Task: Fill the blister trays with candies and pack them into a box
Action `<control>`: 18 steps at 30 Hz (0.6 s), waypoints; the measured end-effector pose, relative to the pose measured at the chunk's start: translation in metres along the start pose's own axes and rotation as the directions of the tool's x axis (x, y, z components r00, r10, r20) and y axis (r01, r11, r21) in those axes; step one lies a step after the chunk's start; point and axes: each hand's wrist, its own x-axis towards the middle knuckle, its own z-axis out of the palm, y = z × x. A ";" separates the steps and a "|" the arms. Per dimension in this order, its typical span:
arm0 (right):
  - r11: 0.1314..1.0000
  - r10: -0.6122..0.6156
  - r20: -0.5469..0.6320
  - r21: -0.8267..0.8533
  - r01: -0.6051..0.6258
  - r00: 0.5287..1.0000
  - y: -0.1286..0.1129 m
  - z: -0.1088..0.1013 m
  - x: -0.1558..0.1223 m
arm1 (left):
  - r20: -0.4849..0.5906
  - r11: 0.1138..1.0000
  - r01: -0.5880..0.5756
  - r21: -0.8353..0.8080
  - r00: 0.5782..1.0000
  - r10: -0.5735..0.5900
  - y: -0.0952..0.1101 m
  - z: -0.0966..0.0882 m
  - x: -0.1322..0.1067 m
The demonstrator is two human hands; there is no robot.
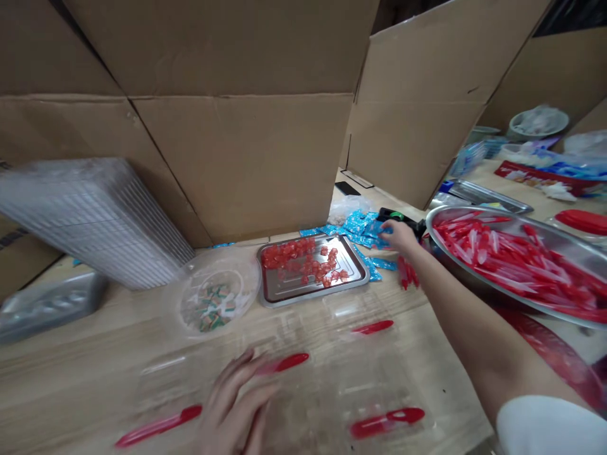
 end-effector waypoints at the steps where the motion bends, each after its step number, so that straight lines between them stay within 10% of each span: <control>1: 0.997 0.000 -0.019 0.078 0.001 1.000 -0.007 -0.006 -0.008 | 0.044 0.985 0.087 -0.146 0.996 -0.081 0.008 0.006 0.017; 6: 0.928 -0.106 0.049 0.364 0.082 0.993 -0.054 0.002 -0.095 | 0.332 0.377 0.482 -0.791 0.855 -0.398 0.045 0.069 0.116; 11: 0.903 -0.374 0.026 0.236 0.358 0.927 -0.081 0.048 -0.188 | 0.681 -0.300 0.613 -0.731 0.630 -0.373 0.062 0.128 0.151; 14: 0.882 -0.470 -0.039 -0.046 0.469 0.882 -0.078 0.058 -0.205 | 0.680 -0.440 0.519 -0.733 0.570 -0.461 0.062 0.138 0.148; 18: 0.854 -0.520 -0.064 -0.012 0.520 0.852 -0.047 0.047 -0.167 | 0.661 -0.455 0.487 -0.746 0.452 -0.599 0.058 0.138 0.153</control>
